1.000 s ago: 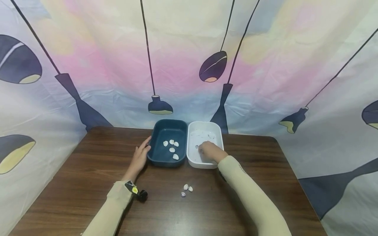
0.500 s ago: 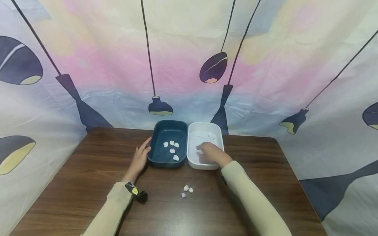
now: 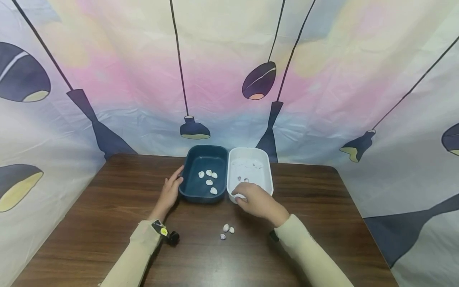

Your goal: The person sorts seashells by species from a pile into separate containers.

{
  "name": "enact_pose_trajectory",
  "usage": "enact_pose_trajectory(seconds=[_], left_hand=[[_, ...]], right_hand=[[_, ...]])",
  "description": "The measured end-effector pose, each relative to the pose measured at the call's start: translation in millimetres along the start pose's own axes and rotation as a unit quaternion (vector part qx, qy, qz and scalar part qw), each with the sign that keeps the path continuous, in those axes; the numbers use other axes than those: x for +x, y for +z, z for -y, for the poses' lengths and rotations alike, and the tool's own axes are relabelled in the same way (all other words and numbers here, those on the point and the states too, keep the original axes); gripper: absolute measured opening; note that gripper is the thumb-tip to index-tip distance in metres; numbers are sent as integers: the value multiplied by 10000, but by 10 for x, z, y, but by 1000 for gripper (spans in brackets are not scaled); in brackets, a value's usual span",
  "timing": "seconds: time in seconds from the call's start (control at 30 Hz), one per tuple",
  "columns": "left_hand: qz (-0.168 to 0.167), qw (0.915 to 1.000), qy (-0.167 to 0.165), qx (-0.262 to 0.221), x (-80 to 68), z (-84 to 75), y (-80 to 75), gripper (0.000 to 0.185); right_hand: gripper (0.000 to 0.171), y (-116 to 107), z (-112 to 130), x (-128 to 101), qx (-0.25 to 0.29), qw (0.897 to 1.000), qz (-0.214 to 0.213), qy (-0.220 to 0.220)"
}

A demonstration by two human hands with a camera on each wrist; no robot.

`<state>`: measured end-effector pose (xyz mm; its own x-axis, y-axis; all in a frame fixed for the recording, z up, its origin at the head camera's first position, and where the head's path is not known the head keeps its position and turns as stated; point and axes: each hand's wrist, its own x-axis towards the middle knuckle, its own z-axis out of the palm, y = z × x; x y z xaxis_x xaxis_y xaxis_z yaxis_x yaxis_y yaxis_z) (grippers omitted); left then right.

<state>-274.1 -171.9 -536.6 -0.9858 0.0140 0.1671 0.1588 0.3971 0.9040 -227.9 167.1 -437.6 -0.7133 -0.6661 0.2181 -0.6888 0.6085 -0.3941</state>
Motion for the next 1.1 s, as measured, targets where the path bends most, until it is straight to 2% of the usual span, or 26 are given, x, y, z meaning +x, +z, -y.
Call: enact_pose_trajectory(seconds=[0.07,0.17,0.37,0.5,0.87,1.1], left_hand=[[10,10000,-10,8,-5,-6,-1,51],[12,10000,-19,11,-10,-5,-6,51],[21,10000,-9,24,-10,5,-9,51],[29,10000,-11,25,-12,5,-4,51],[62,10000,-14,43,-3,24,-3,53],[41,10000,-58,-16,-5,5,-2,52]], right_hand=[[15,24,65,-54,82,9998,27,-196],[15,79,133,-117,260,9989,288,-255],[11,239,199,-195,312,9940,1038,-125],[10,332,219,-210,289,9902,1369,-11],[13,524,255,-132,2,9861,1659,73],[14,573,229,-135,-12,9859,1665,152]])
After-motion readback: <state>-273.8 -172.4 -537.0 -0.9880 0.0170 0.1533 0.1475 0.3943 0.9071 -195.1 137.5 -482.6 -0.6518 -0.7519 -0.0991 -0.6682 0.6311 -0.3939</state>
